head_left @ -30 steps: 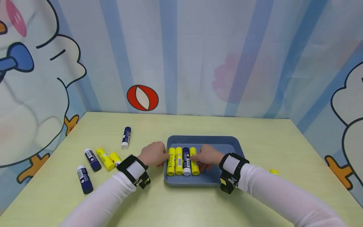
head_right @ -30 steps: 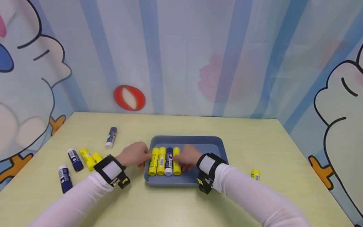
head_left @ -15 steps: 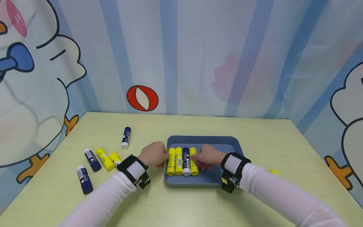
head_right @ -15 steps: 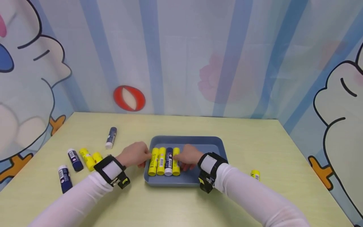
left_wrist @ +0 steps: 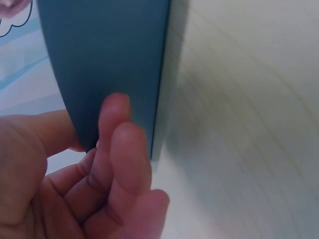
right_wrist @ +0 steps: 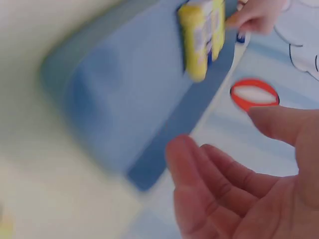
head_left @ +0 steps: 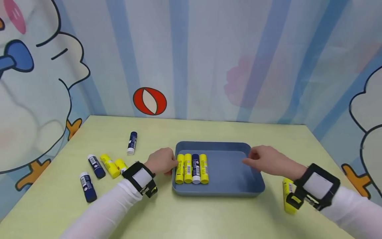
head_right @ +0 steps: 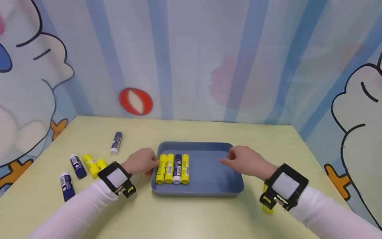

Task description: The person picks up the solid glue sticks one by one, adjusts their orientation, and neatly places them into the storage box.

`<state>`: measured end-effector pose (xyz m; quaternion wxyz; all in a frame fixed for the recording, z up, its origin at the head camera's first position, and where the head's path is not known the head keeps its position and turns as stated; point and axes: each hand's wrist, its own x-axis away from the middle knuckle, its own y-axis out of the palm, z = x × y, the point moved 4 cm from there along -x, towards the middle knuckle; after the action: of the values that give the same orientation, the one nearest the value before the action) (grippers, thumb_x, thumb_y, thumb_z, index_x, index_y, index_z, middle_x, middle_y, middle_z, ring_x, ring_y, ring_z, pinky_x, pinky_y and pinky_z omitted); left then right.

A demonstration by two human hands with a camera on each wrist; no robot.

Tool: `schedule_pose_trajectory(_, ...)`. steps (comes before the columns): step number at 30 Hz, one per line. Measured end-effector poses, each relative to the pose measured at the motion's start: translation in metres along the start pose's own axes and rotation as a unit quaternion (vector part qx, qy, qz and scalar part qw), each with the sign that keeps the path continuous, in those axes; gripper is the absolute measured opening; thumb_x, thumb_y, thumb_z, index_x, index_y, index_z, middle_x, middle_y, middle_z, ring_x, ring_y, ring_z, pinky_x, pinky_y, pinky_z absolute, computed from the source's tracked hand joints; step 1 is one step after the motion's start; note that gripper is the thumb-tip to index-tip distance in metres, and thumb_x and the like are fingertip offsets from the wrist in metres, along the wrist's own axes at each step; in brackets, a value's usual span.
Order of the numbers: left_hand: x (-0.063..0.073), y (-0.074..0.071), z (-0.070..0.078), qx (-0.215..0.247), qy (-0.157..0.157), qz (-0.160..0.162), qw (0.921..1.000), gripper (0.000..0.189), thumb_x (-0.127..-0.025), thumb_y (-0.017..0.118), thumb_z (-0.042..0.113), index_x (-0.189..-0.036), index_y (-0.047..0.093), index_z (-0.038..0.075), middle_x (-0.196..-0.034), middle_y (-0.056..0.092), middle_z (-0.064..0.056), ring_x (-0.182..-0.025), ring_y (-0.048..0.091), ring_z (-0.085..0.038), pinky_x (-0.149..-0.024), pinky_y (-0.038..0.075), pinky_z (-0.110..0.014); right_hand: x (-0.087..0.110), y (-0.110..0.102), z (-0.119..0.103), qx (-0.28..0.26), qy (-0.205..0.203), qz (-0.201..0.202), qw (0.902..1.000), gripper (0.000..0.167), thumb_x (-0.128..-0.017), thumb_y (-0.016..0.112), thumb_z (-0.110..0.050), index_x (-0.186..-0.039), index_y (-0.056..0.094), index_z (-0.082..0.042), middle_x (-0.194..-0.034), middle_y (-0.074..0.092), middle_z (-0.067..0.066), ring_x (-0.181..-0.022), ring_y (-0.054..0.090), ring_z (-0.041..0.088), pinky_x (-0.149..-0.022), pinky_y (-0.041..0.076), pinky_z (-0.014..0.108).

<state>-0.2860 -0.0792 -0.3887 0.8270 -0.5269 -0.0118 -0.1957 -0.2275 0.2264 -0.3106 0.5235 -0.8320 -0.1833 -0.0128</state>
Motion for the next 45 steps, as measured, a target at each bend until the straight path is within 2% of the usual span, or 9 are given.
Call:
schedule_pose_trajectory(3,0.002,-0.004,-0.003,-0.006,-0.011,0.002,0.9999,0.035,-0.092,0.060,0.016,-0.058,0.064,0.009,-0.049,0.058,0.000,-0.044,0.050,-0.015,-0.044,0.030,-0.025,0.021,-0.013,0.022,0.071,0.012,0.037,0.9967,0.034,-0.094,0.062,-0.035,-0.097,0.063,-0.001,-0.072,0.060,0.000,-0.062,0.055,0.014,-0.057,0.045,0.033)
schedule_pose_trajectory(5,0.003,-0.007,-0.004,-0.006,-0.015,0.003,0.9999,0.034,-0.092,0.060,0.016,-0.059,0.064,0.009,-0.050,0.058,-0.001,-0.045,0.051,-0.015,-0.045,0.030,-0.025,0.032,-0.017,0.039,0.101,0.030,0.044,0.9934,0.037,-0.094,0.062,-0.035,-0.098,0.063,0.002,-0.068,0.058,0.000,-0.059,0.054,0.013,-0.055,0.045,0.033)
schedule_pose_trajectory(9,0.007,-0.006,-0.004,0.001,-0.015,-0.001,0.9999,0.033,-0.092,0.060,0.016,-0.060,0.064,0.008,-0.051,0.059,-0.001,-0.046,0.052,-0.016,-0.046,0.032,-0.025,0.045,-0.015,0.075,0.126,0.082,0.019,0.9885,0.042,-0.094,0.060,-0.039,-0.092,0.062,0.003,-0.061,0.054,0.002,-0.055,0.051,0.015,-0.053,0.042,0.034)
schedule_pose_trajectory(12,0.007,-0.004,-0.002,0.004,-0.013,-0.003,0.9999,0.033,-0.092,0.060,0.015,-0.060,0.064,0.008,-0.050,0.059,-0.001,-0.046,0.053,-0.016,-0.046,0.032,-0.025,0.048,-0.006,0.099,0.113,0.123,-0.019,0.9857,0.042,-0.094,0.060,-0.042,-0.082,0.060,-0.001,-0.061,0.055,0.003,-0.052,0.051,0.016,-0.051,0.042,0.033)
schedule_pose_trajectory(15,0.006,-0.001,0.000,0.003,-0.009,-0.003,1.0000,0.033,-0.092,0.061,0.016,-0.060,0.063,0.008,-0.050,0.059,-0.001,-0.046,0.052,-0.015,-0.046,0.032,-0.025,0.049,0.006,0.120,0.078,0.157,-0.055,0.9829,0.043,-0.094,0.060,-0.043,-0.069,0.058,-0.007,-0.055,0.054,0.002,-0.047,0.049,0.014,-0.047,0.040,0.028)
schedule_pose_trajectory(19,0.004,0.001,0.002,0.003,-0.003,-0.004,1.0000,0.033,-0.092,0.061,0.016,-0.060,0.063,0.009,-0.049,0.058,0.000,-0.045,0.052,-0.015,-0.045,0.032,-0.024,0.048,0.016,0.140,0.032,0.191,-0.083,0.9776,0.046,-0.093,0.059,-0.045,-0.066,0.059,-0.007,-0.052,0.055,0.002,-0.045,0.052,0.013,-0.044,0.039,0.025)
schedule_pose_trajectory(24,0.004,0.001,0.004,0.004,0.002,-0.002,1.0000,0.034,-0.092,0.061,0.015,-0.059,0.063,0.009,-0.047,0.058,0.000,-0.044,0.051,-0.015,-0.044,0.031,-0.024,0.042,0.018,0.150,0.006,0.211,-0.095,0.9728,0.048,-0.094,0.057,-0.048,-0.078,0.061,-0.003,-0.059,0.061,0.006,-0.051,0.060,0.017,-0.050,0.048,0.029)
schedule_pose_trajectory(35,0.005,-0.003,0.006,0.008,0.010,0.003,0.9999,0.035,-0.092,0.060,0.014,-0.057,0.063,0.009,-0.045,0.056,0.001,-0.042,0.049,-0.014,-0.043,0.029,-0.024,0.038,0.021,0.153,-0.022,0.204,-0.063,0.9766,0.045,-0.092,0.060,-0.041,-0.067,0.065,-0.004,-0.055,0.061,0.003,-0.049,0.059,0.014,-0.049,0.049,0.028)
schedule_pose_trajectory(45,0.007,-0.004,0.007,0.010,0.007,0.003,0.9999,0.035,-0.092,0.060,0.014,-0.058,0.063,0.009,-0.047,0.057,0.001,-0.043,0.050,-0.015,-0.044,0.030,-0.024,0.042,0.025,0.156,-0.128,0.213,-0.059,0.9669,0.039,-0.094,0.059,-0.034,-0.077,0.067,0.001,-0.059,0.062,0.004,-0.049,0.061,0.013,-0.051,0.049,0.024)
